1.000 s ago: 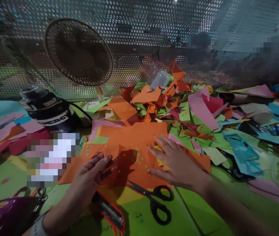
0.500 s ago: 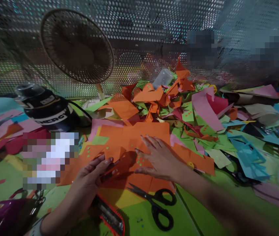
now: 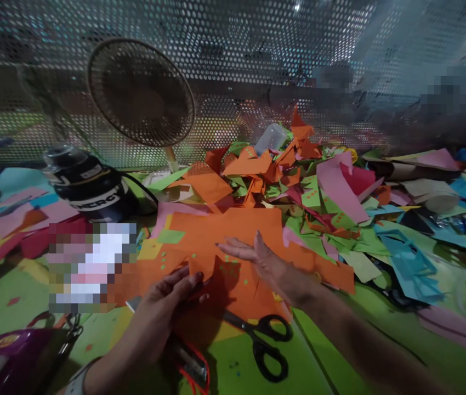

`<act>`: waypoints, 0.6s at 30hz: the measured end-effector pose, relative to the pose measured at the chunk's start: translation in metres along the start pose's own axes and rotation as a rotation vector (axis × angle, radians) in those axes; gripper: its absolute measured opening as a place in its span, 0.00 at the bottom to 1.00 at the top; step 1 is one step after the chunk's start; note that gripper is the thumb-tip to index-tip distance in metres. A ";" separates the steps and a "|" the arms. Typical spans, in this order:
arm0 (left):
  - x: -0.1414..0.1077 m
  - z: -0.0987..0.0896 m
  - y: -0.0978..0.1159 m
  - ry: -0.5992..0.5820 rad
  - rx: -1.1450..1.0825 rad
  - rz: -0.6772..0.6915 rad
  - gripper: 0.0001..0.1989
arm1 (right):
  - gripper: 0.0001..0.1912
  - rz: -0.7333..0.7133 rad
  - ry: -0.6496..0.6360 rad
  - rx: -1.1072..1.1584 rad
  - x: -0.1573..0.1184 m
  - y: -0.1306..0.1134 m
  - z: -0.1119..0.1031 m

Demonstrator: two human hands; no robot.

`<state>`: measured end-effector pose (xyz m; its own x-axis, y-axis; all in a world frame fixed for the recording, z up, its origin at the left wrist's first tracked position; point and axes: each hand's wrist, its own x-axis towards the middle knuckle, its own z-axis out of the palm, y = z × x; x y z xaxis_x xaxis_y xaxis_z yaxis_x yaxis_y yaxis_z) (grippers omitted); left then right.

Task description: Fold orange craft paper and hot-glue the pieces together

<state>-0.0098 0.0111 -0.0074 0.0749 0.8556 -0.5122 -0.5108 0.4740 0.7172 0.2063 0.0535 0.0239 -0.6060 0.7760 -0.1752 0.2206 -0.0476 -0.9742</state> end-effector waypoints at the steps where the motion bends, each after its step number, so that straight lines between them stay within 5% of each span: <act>1: -0.001 0.001 -0.001 -0.002 0.002 -0.003 0.15 | 0.40 -0.006 -0.005 0.042 0.000 -0.001 0.005; 5: -0.006 0.007 -0.004 -0.011 -0.015 -0.033 0.16 | 0.38 -0.010 0.019 0.087 0.000 -0.003 0.021; 18: -0.012 0.009 -0.005 -0.148 0.010 -0.050 0.13 | 0.32 -0.040 0.044 -0.338 -0.007 -0.009 0.037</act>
<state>-0.0007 0.0005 -0.0009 0.2257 0.8517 -0.4729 -0.4948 0.5184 0.6975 0.1807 0.0250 0.0283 -0.5870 0.8000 -0.1242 0.4429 0.1889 -0.8764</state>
